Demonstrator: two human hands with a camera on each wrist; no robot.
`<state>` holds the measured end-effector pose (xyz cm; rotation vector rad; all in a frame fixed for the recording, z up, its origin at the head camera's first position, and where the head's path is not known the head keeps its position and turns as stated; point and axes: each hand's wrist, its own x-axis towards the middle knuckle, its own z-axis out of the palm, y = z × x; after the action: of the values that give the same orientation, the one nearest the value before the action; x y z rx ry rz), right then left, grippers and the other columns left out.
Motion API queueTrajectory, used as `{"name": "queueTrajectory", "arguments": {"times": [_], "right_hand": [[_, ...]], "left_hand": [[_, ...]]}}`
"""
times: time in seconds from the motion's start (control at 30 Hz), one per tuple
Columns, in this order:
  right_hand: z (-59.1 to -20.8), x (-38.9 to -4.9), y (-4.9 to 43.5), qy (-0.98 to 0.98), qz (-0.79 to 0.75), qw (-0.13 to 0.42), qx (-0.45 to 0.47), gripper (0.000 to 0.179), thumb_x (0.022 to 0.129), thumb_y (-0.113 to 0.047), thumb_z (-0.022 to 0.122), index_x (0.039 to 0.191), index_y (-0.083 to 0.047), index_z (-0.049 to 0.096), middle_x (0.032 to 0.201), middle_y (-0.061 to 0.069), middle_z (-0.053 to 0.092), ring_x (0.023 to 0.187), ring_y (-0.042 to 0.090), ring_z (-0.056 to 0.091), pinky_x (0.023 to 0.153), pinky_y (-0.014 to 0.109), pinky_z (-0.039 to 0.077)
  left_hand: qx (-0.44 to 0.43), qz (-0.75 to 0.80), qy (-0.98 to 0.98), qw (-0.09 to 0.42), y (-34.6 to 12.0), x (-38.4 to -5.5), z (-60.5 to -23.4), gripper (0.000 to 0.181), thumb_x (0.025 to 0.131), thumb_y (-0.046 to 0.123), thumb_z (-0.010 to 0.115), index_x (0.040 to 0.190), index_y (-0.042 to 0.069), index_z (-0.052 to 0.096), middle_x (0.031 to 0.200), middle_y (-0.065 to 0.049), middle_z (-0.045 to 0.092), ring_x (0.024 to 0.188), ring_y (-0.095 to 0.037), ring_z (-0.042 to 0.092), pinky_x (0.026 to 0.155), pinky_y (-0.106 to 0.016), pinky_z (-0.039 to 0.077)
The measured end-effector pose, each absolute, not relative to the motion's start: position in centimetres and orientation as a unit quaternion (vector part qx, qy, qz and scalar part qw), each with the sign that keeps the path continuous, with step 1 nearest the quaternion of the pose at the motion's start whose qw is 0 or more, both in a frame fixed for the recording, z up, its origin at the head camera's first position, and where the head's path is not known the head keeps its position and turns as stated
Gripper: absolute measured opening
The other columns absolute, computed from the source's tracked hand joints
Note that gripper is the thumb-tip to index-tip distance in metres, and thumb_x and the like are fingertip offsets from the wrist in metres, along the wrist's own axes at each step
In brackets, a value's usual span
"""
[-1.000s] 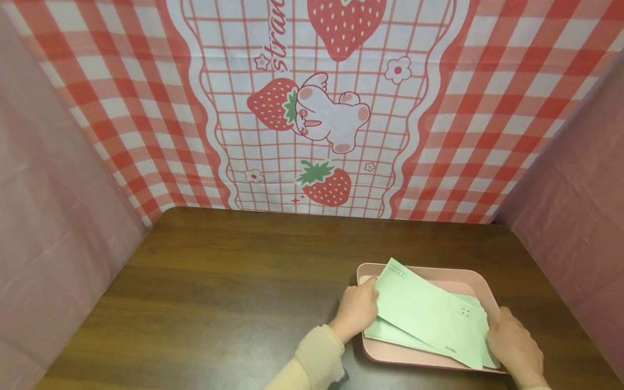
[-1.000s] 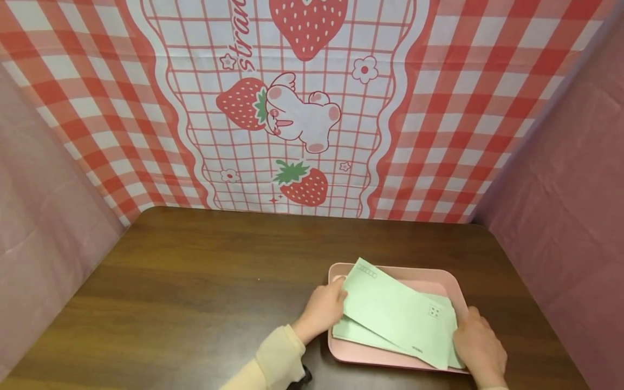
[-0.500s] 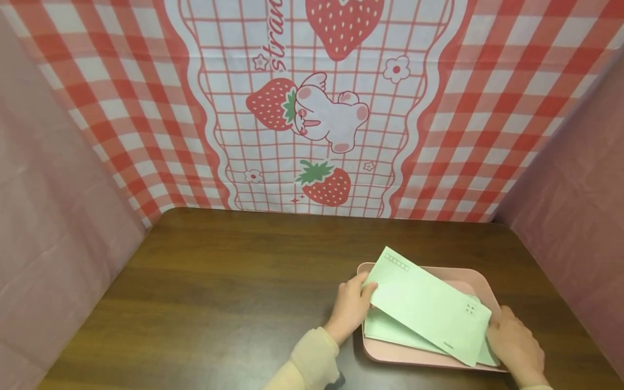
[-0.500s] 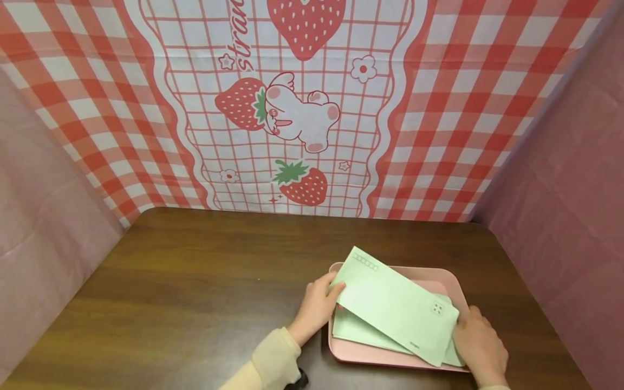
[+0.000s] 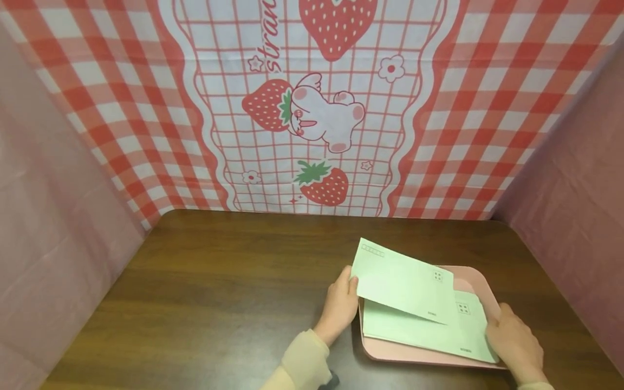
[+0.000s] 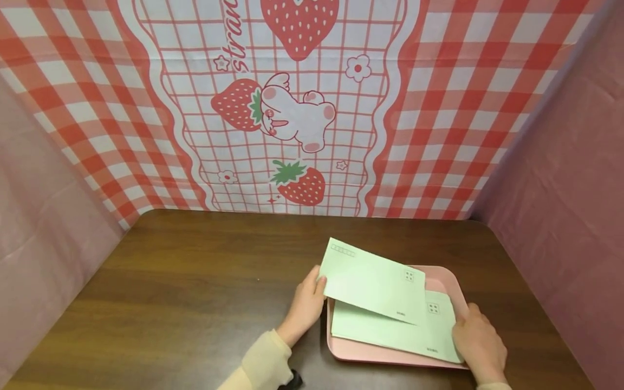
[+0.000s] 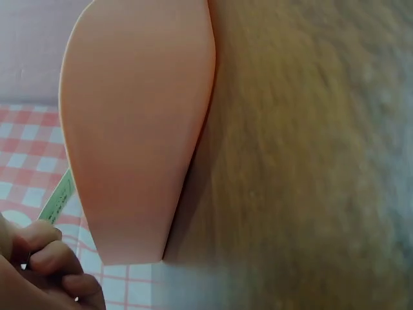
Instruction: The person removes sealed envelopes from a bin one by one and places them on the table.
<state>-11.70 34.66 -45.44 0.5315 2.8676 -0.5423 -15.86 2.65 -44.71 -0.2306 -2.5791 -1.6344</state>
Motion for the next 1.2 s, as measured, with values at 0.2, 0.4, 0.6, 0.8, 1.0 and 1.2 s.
{"name": "queueTrajectory", "arguments": {"times": [0.2, 0.4, 0.6, 0.8, 1.0, 1.2], "right_hand": [[-45.0, -11.5, 34.3, 0.963, -0.186, 0.092, 0.17, 0.045, 0.095, -0.027, 0.028, 0.123, 0.009, 0.028, 0.113, 0.038, 0.043, 0.091, 0.057, 0.047, 0.061, 0.052, 0.04], [-45.4, -11.6, 34.7, 0.963, -0.184, 0.095, 0.175, 0.047, 0.095, -0.029, 0.03, 0.124, 0.009, 0.028, 0.115, 0.038, 0.042, 0.092, 0.057, 0.047, 0.061, 0.053, 0.04], [-45.5, -11.7, 34.9, 0.962, -0.182, 0.097, 0.179, 0.051, 0.095, -0.031, 0.03, 0.127, 0.009, 0.027, 0.118, 0.039, 0.04, 0.094, 0.058, 0.046, 0.062, 0.054, 0.041], [-45.4, -11.4, 34.8, 0.961, -0.185, 0.096, 0.18, 0.051, 0.095, -0.03, 0.03, 0.127, 0.009, 0.027, 0.117, 0.039, 0.041, 0.093, 0.057, 0.047, 0.062, 0.054, 0.041], [-45.2, -11.4, 34.5, 0.962, -0.186, 0.094, 0.178, 0.05, 0.095, -0.029, 0.029, 0.128, 0.009, 0.026, 0.119, 0.038, 0.04, 0.096, 0.057, 0.046, 0.064, 0.055, 0.041], [-45.0, -11.5, 34.5, 0.963, -0.184, 0.093, 0.174, 0.051, 0.095, -0.029, 0.029, 0.128, 0.01, 0.025, 0.118, 0.039, 0.04, 0.095, 0.057, 0.046, 0.065, 0.055, 0.041]], "left_hand": [[-0.069, -0.55, -0.832, -0.017, 1.8, -16.0, -44.4, 0.016, 0.095, 0.011, 0.036, 0.107, 0.005, 0.045, 0.065, -0.002, 0.05, 0.055, -0.011, 0.046, 0.048, -0.025, 0.037], [-0.08, -0.543, -0.835, -0.042, 1.0, -16.4, -44.3, 0.022, 0.092, 0.008, 0.035, 0.111, 0.003, 0.045, 0.061, 0.002, 0.041, 0.047, -0.009, 0.034, 0.043, -0.023, 0.03], [-0.057, -0.554, -0.83, -0.019, 0.2, -16.9, -44.7, 0.009, 0.091, 0.008, 0.046, 0.09, 0.008, 0.054, 0.06, 0.003, 0.058, 0.049, -0.008, 0.044, 0.046, -0.021, 0.035], [-0.037, -0.581, -0.813, -0.001, -0.3, -17.4, -45.3, 0.009, 0.088, 0.012, 0.057, 0.089, 0.005, 0.064, 0.066, -0.003, 0.069, 0.048, -0.013, 0.06, 0.042, -0.023, 0.042], [-0.008, -0.611, -0.792, 0.011, -0.9, -17.9, -45.5, 0.015, 0.089, 0.011, 0.057, 0.093, 0.001, 0.066, 0.072, -0.011, 0.07, 0.053, -0.017, 0.064, 0.049, -0.027, 0.05], [0.026, -0.681, -0.732, -0.012, -1.6, -18.7, -45.6, 0.023, 0.093, 0.003, 0.045, 0.109, -0.005, 0.058, 0.081, -0.022, 0.068, 0.057, -0.018, 0.065, 0.051, -0.025, 0.048]]}}
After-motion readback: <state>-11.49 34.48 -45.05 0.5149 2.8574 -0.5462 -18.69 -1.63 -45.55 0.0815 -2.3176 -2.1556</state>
